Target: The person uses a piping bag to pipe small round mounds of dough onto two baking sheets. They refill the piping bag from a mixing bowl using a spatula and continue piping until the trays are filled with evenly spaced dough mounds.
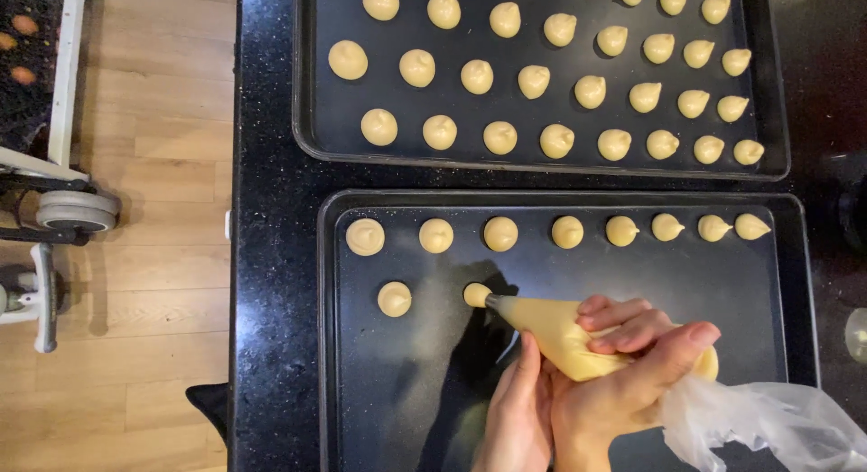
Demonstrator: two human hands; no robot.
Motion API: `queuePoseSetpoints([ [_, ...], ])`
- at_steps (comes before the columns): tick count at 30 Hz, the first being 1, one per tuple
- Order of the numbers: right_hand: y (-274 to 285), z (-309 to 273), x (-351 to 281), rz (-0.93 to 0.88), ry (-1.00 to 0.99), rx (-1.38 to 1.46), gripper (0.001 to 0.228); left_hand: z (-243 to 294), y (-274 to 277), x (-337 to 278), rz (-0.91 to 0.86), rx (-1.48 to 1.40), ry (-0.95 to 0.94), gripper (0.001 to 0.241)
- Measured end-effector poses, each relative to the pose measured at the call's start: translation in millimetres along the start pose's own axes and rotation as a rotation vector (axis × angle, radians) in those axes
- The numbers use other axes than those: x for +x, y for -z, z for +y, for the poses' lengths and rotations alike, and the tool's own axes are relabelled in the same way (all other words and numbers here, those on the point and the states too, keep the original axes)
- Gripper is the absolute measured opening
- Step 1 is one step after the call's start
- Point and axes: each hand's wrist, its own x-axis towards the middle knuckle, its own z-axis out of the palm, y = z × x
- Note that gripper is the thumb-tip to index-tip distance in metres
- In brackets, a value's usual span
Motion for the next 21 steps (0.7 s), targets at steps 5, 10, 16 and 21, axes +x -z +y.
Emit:
queuePoseSetpoints([
  [5,-5.3,-5.9,-3.1,0.032,0.003,-0.035,0.063,3.6,-9.1,-5.2,0.029,0.001,0.023,0.076],
  [10,-6.3,-3.8,-2.1,0.021,0.036,-0.009,0.061,3.8,-2.0,-3.9,0.005,0.016,-0.007,0.073],
  [16,-22.1,-22.8,9.1,0.012,-0.162,0.13,0.058,8.8,-3.3,-4.1,-0.257,0.163,-0.196,0.068],
  [21,-13.7,-12.6,21.5,0.051,-0.124,0.113,0.056,21.4,-24.2,-14.2,-0.243,0.378,-0.14,0.075],
])
